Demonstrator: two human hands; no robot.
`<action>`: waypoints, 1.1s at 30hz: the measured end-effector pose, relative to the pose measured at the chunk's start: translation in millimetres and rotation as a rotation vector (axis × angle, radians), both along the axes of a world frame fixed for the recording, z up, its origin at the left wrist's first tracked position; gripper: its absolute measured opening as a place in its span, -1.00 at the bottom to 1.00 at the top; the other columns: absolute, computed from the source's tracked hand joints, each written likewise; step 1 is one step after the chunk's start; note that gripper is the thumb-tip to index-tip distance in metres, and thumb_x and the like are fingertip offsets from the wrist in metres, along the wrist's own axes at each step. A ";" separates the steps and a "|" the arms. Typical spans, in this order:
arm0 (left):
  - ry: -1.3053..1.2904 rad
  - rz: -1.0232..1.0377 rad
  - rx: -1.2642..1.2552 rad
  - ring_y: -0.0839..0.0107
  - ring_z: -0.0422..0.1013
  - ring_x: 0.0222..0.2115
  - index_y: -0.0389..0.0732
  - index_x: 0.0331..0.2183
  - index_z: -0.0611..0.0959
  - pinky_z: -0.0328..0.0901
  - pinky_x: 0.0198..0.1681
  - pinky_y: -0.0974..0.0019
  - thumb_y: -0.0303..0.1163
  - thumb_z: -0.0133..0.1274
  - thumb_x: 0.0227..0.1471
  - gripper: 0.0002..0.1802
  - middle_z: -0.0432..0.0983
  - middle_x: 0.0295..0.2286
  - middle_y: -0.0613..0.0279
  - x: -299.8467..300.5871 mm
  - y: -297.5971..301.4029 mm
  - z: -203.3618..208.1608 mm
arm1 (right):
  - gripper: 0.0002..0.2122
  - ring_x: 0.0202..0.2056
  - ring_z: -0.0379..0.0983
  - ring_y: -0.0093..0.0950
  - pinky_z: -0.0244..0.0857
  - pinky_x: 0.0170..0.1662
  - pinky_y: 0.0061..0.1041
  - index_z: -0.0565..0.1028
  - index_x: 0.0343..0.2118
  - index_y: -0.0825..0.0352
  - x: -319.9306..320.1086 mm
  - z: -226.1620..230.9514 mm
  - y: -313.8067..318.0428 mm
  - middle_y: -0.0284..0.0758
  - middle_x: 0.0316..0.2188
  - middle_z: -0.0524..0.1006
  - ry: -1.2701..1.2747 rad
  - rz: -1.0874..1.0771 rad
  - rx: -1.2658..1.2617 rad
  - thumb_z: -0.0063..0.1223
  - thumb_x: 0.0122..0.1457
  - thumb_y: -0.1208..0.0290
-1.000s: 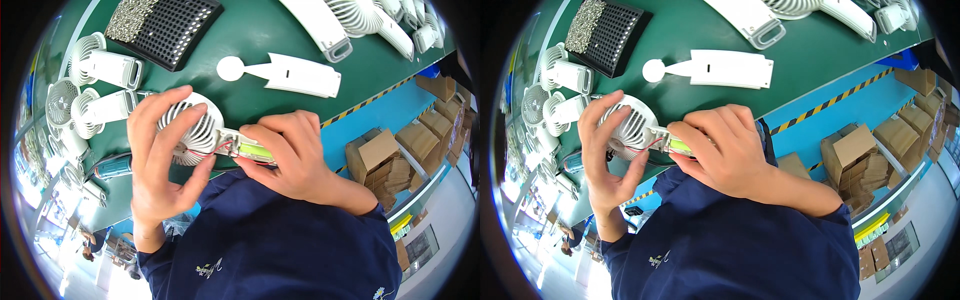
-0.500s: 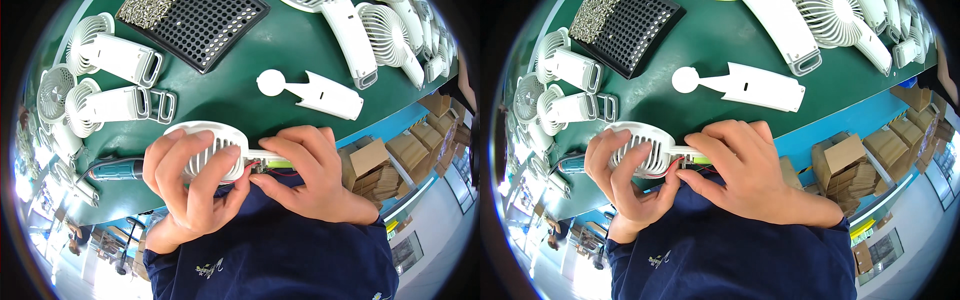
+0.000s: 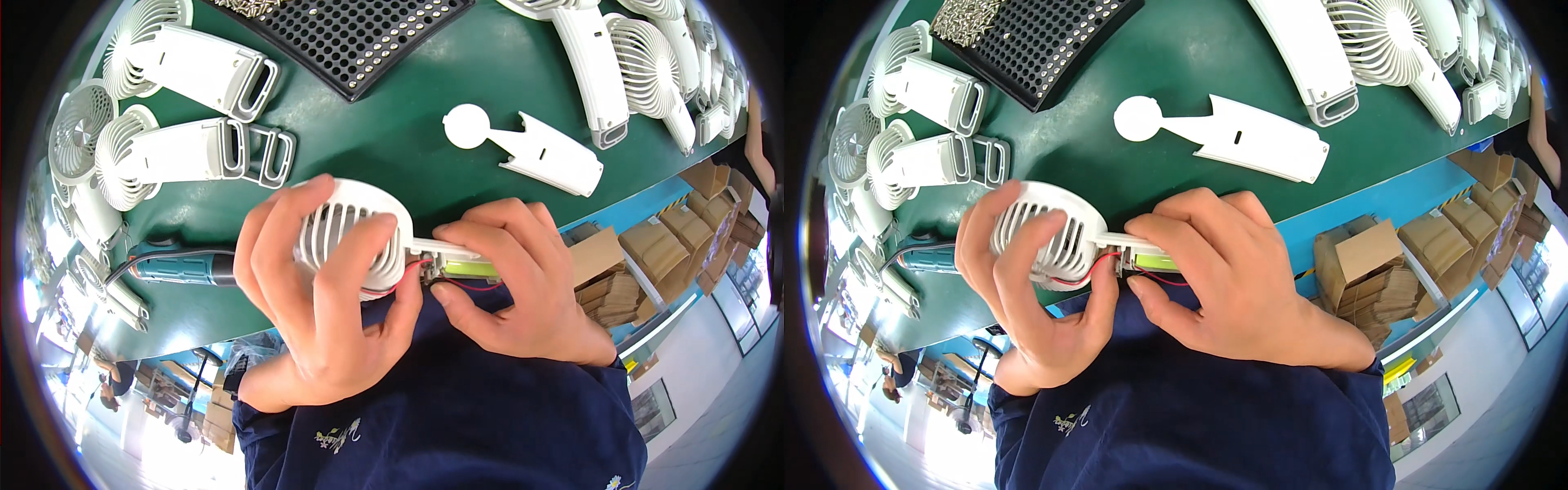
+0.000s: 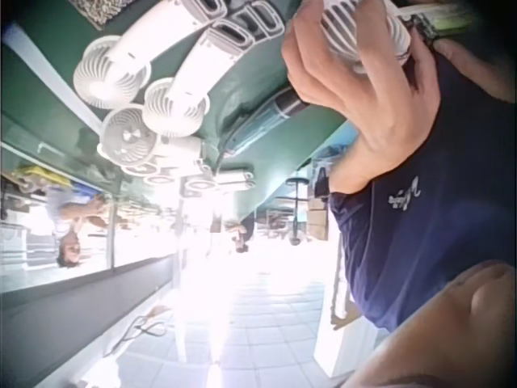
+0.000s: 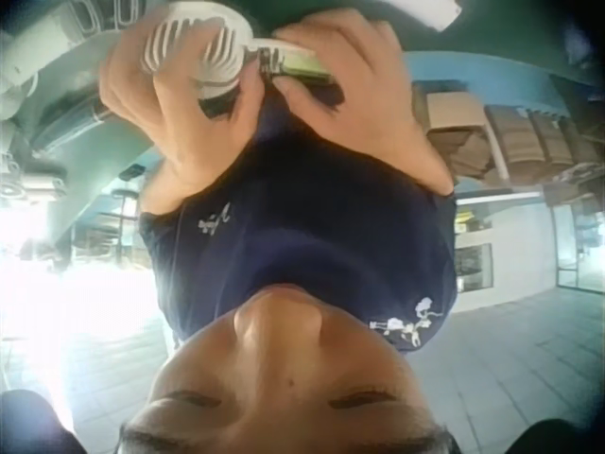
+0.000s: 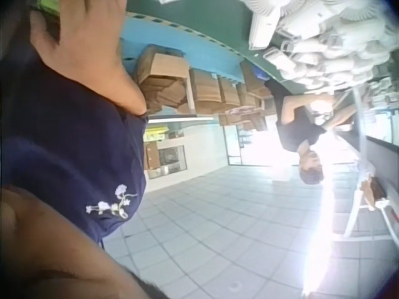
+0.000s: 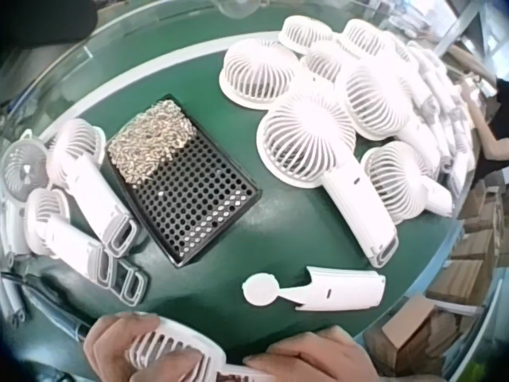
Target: Assemble small handheld electric fans on a production line using an electric screwdriver.
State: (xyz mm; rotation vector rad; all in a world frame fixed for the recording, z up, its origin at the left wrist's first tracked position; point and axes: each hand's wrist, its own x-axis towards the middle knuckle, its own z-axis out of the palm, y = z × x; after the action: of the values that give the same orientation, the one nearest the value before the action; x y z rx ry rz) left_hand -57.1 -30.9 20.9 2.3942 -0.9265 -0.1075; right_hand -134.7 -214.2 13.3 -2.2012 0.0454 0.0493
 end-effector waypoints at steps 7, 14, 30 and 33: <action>0.068 0.046 0.081 0.05 0.20 -0.03 -0.18 -0.15 0.47 0.04 0.05 0.09 -0.55 0.27 -0.31 -0.44 0.28 -0.03 -0.02 2.5 -9.7 5.4 | -0.62 -0.41 0.38 -0.39 0.14 -0.34 -0.45 0.47 -0.21 0.30 6.2 -0.7 0.3 -0.36 -0.35 0.45 0.040 0.019 -0.009 0.23 -0.20 0.54; 0.139 0.069 0.099 0.07 0.19 -0.03 -0.17 -0.17 0.47 0.07 0.04 0.14 -0.57 0.25 -0.29 -0.46 0.25 -0.02 0.01 1.9 -12.3 13.2 | -0.62 -0.38 0.39 -0.39 0.13 -0.32 -0.44 0.45 -0.21 0.29 4.0 1.5 -0.6 -0.36 -0.34 0.45 0.055 -0.003 0.047 0.22 -0.20 0.56; 0.074 0.075 0.111 0.07 0.16 -0.01 -0.16 -0.18 0.46 0.03 0.04 0.11 -0.55 0.27 -0.30 -0.46 0.23 -0.03 -0.01 -2.8 -13.0 10.2 | -0.59 -0.37 0.39 -0.38 0.13 -0.31 -0.45 0.45 -0.18 0.32 2.5 0.0 -1.2 -0.34 -0.33 0.45 0.013 0.000 0.020 0.25 -0.19 0.50; 0.064 0.119 0.006 -0.03 0.17 -0.08 -0.09 -0.21 0.53 0.05 0.00 0.05 -0.49 0.33 -0.33 -0.48 0.23 -0.05 -0.01 -8.7 -8.2 4.0 | -0.58 -0.36 0.39 -0.39 0.13 -0.29 -0.44 0.44 -0.18 0.32 4.9 3.4 -2.2 -0.35 -0.31 0.45 0.056 0.027 0.058 0.31 -0.13 0.34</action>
State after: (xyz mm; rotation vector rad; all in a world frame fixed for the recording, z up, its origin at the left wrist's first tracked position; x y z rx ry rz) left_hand -65.8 -39.1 24.9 2.4300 -0.7538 -0.1413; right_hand -129.9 -216.4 16.7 -2.1425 0.0456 0.1260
